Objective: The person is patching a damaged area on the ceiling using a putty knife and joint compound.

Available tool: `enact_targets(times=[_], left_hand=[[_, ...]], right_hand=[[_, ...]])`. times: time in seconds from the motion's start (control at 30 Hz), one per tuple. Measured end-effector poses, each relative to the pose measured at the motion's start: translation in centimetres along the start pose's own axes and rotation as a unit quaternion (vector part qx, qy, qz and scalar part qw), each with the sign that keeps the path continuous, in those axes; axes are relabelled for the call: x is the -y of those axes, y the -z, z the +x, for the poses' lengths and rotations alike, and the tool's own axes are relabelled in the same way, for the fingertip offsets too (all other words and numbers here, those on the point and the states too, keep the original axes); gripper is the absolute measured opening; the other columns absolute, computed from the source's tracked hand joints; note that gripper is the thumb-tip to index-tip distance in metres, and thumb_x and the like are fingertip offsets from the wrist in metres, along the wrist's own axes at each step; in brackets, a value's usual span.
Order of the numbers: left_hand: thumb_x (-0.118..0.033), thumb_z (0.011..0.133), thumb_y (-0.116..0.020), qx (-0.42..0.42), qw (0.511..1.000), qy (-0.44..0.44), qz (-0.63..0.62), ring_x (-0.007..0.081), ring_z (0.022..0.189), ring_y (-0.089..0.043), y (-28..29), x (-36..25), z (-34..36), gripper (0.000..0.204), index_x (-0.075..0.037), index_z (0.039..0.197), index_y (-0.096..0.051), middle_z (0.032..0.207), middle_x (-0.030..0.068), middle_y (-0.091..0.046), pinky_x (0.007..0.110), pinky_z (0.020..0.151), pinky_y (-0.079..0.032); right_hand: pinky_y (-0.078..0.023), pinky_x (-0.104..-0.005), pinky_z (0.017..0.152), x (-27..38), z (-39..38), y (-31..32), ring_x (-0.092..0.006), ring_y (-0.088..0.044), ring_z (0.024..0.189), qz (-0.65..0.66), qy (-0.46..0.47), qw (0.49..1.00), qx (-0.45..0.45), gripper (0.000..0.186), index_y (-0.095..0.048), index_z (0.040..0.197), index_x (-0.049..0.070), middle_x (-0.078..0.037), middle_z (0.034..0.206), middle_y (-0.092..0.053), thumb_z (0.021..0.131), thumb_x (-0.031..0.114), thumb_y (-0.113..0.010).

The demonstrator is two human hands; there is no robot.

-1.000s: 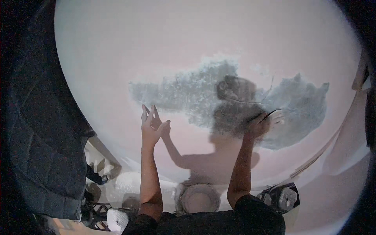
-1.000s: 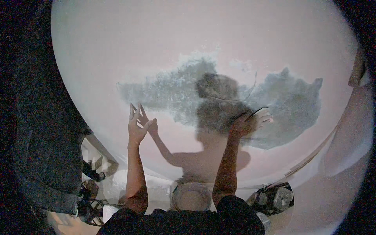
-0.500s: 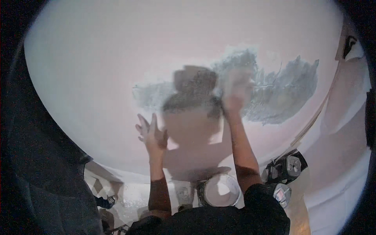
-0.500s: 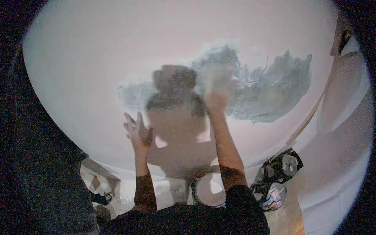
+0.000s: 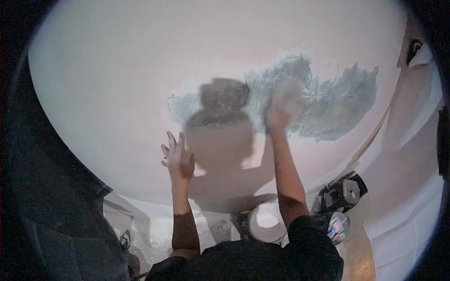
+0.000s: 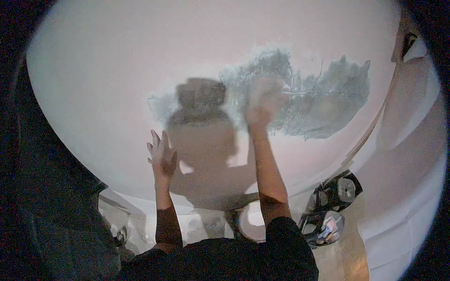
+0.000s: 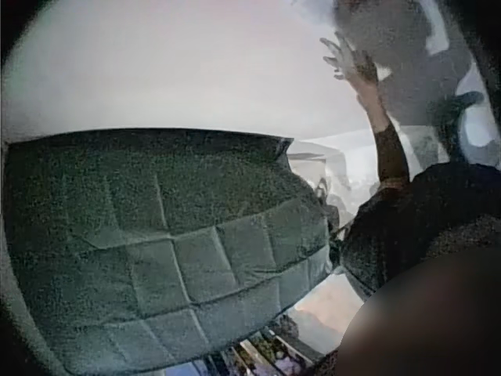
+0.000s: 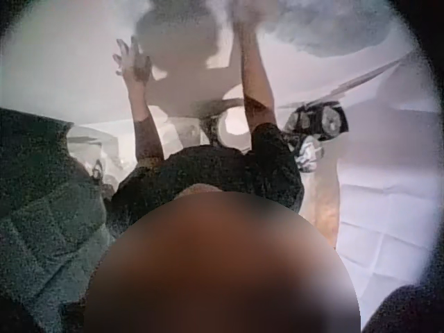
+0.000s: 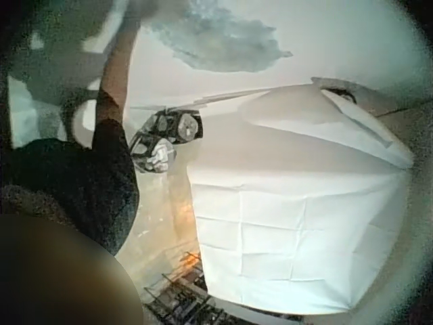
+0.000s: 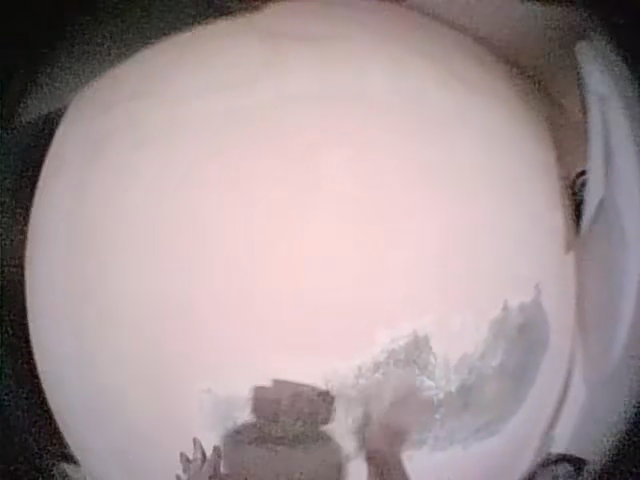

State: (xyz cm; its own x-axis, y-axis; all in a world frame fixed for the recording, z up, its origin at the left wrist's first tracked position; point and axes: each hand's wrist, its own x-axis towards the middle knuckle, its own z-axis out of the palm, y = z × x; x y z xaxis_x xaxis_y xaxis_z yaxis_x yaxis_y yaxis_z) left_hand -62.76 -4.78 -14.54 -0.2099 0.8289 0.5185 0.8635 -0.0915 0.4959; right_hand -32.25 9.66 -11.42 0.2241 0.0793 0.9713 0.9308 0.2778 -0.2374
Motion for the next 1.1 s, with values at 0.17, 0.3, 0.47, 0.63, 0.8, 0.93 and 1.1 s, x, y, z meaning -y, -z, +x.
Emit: enact_targets(times=[0.17,0.3,0.47,0.63,0.8,0.93,1.1], left_hand=[[-0.013,0.073,-0.074,-0.04,0.999,-0.025,0.019,0.0577,0.133,-0.016,-0.9,-0.2,-0.4,0.083,-0.02,0.145,-0.033,0.155,0.0163,-0.013,0.076,0.092,-0.029],[-0.009,0.072,-0.073,-0.048,0.999,0.019,0.011,0.0525,0.135,-0.019,0.0,-2.2,-0.9,0.078,-0.013,0.141,-0.038,0.155,0.0181,-0.013,0.068,0.099,-0.031],[-0.008,0.075,-0.073,-0.087,0.952,-0.064,-0.286,0.0362,0.13,-0.039,-1.6,0.2,-2.0,0.058,-0.005,0.129,-0.052,0.142,0.0171,-0.041,0.044,0.103,-0.037],[-0.018,0.08,-0.074,0.071,0.937,0.005,-0.343,0.0218,0.095,-0.065,-2.1,-3.7,-4.5,0.044,0.001,0.116,-0.058,0.102,0.0134,-0.067,0.035,0.08,-0.052],[-0.022,0.079,-0.077,0.086,0.869,0.036,-0.485,0.0181,0.069,-0.066,-2.7,-7.5,-6.2,0.03,0.003,0.093,-0.066,0.079,0.013,-0.068,0.032,0.064,-0.054],[-0.018,0.078,-0.077,0.086,0.913,0.032,-0.398,0.0166,0.068,-0.064,-3.6,-9.8,-6.8,0.025,0.002,0.089,-0.066,0.077,0.0124,-0.067,0.031,0.061,-0.052],[-0.016,0.078,-0.077,0.146,0.924,0.024,-0.354,0.016,0.065,-0.063,-6.5,-13.6,-8.8,0.023,0.002,0.088,-0.066,0.075,0.0112,-0.066,0.031,0.06,-0.052]], right_hand=[[-0.012,-0.0516,0.113,2.9,4.7,0.7,-0.0405,-0.019,0.139,-0.207,-0.126,0.97,0.018,0.066,-0.024,0.147,0.003,-0.022,0.152,-0.022,0.095,0.035,-0.049],[-0.021,-0.0547,0.112,13.4,-4.2,0.7,-0.0296,-0.026,0.139,0.112,0.131,0.943,0.285,0.063,-0.028,0.144,0.003,-0.021,0.15,-0.025,0.091,0.026,-0.053],[-0.038,-0.0377,0.101,13.2,-6.2,6.1,-0.0205,-0.051,0.119,0.376,0.192,0.839,0.344,0.033,-0.06,0.116,0.005,-0.018,0.121,-0.058,0.093,0.027,-0.052],[-0.049,-0.0352,0.078,9.9,-8.2,11.4,-0.0216,-0.065,0.085,0.479,-0.306,0.674,0.472,0.042,-0.065,0.104,-0.003,-0.015,0.088,-0.069,0.096,0.037,-0.051],[-0.052,-0.0323,0.068,7.2,-7.9,15.4,-0.0158,-0.065,0.076,0.454,-0.393,0.656,0.457,0.042,-0.064,0.104,-0.005,-0.012,0.08,-0.069,0.095,0.036,-0.054],[-0.056,-0.0296,0.069,6.1,-5.8,19.5,-0.0178,-0.067,0.08,0.464,-0.423,0.638,0.447,0.037,-0.053,0.12,-0.009,-0.012,0.093,-0.068,0.095,0.018,-0.056],[-0.051,-0.0249,0.058,1.5,-7.0,23.1,-0.0097,-0.061,0.065,0.353,-0.375,0.729,0.451,0.035,-0.056,0.118,-0.005,-0.007,0.079,-0.067,0.093,0.019,-0.059]])
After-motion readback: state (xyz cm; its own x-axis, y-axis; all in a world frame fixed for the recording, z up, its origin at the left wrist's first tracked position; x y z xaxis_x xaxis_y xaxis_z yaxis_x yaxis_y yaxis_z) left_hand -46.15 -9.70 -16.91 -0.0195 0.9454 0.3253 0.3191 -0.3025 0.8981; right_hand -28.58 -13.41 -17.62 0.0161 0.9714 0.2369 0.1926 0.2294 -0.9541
